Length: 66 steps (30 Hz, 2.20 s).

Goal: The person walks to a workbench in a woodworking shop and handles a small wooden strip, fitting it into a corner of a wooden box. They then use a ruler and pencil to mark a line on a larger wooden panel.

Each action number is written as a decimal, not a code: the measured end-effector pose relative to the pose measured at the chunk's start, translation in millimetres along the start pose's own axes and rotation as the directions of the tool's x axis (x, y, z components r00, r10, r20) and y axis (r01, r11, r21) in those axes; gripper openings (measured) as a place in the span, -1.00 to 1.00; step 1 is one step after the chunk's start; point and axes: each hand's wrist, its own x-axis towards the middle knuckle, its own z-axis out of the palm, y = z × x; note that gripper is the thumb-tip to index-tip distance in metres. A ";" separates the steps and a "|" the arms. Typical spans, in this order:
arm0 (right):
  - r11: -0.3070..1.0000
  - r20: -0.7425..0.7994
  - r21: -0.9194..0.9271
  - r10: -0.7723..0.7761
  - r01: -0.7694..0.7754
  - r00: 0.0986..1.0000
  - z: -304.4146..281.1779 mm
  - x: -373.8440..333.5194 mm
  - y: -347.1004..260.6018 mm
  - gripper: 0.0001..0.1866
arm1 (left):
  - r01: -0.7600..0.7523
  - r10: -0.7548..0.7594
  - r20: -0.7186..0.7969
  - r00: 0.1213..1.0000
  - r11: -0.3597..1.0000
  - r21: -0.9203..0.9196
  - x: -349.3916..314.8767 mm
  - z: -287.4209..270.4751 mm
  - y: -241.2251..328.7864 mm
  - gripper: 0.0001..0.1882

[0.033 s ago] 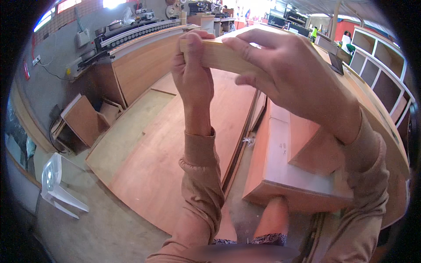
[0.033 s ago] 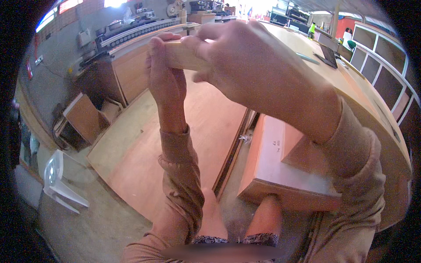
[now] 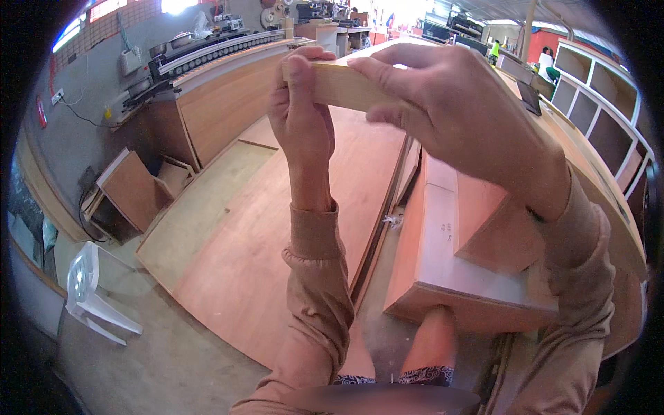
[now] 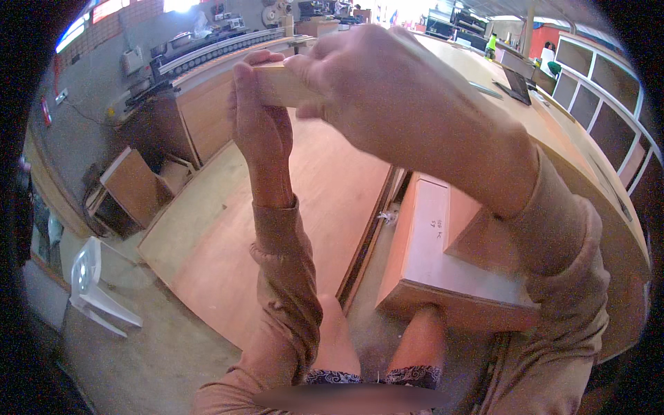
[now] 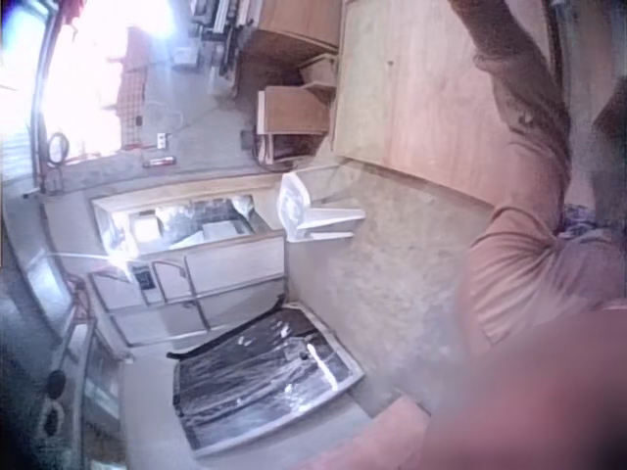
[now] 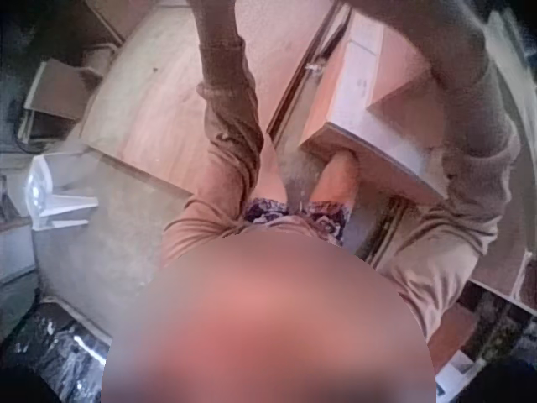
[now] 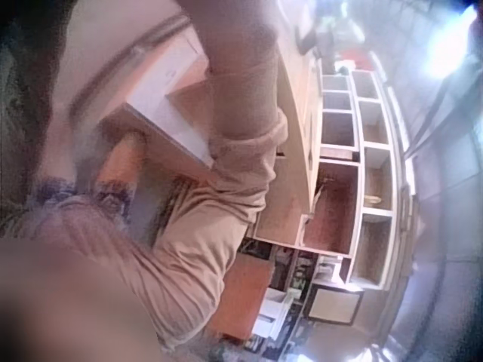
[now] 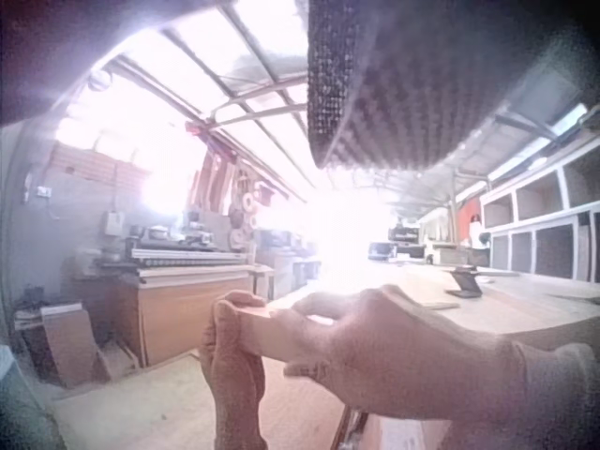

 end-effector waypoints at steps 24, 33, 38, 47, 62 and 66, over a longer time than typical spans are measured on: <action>0.922 0.309 0.032 0.359 -0.386 0.881 -79.9 -77.5 33.9 -0.53 | -0.081 0.098 -0.074 0.992 0.974 0.212 9.2 8.4 2.6 -0.68; 0.874 0.372 -0.041 0.464 -0.485 0.804 -154.7 -170.8 35.8 -0.48 | -0.100 0.166 -0.242 0.956 0.959 0.265 12.8 12.7 -13.9 -0.75; 0.953 0.255 0.004 0.292 -0.303 0.922 -140.7 -171.6 37.8 -0.51 | -0.154 0.327 -0.214 0.921 0.806 0.571 10.7 27.4 -3.3 -0.74; 0.968 0.197 -0.056 0.250 -0.244 0.948 -137.1 -177.0 36.1 -0.47 | -0.912 0.041 0.911 0.410 0.006 0.410 -34.6 98.6 43.7 -0.44; 0.911 0.252 -0.033 0.406 -0.411 0.879 -92.2 -83.2 28.3 -0.67 | -0.903 0.099 0.910 0.402 0.208 0.376 -23.1 97.7 31.0 -0.44; 0.882 0.169 -0.122 0.470 -0.455 0.866 -82.2 -75.2 16.1 -0.63 | -0.877 0.082 0.900 0.428 0.277 0.392 -17.9 96.6 36.6 -0.40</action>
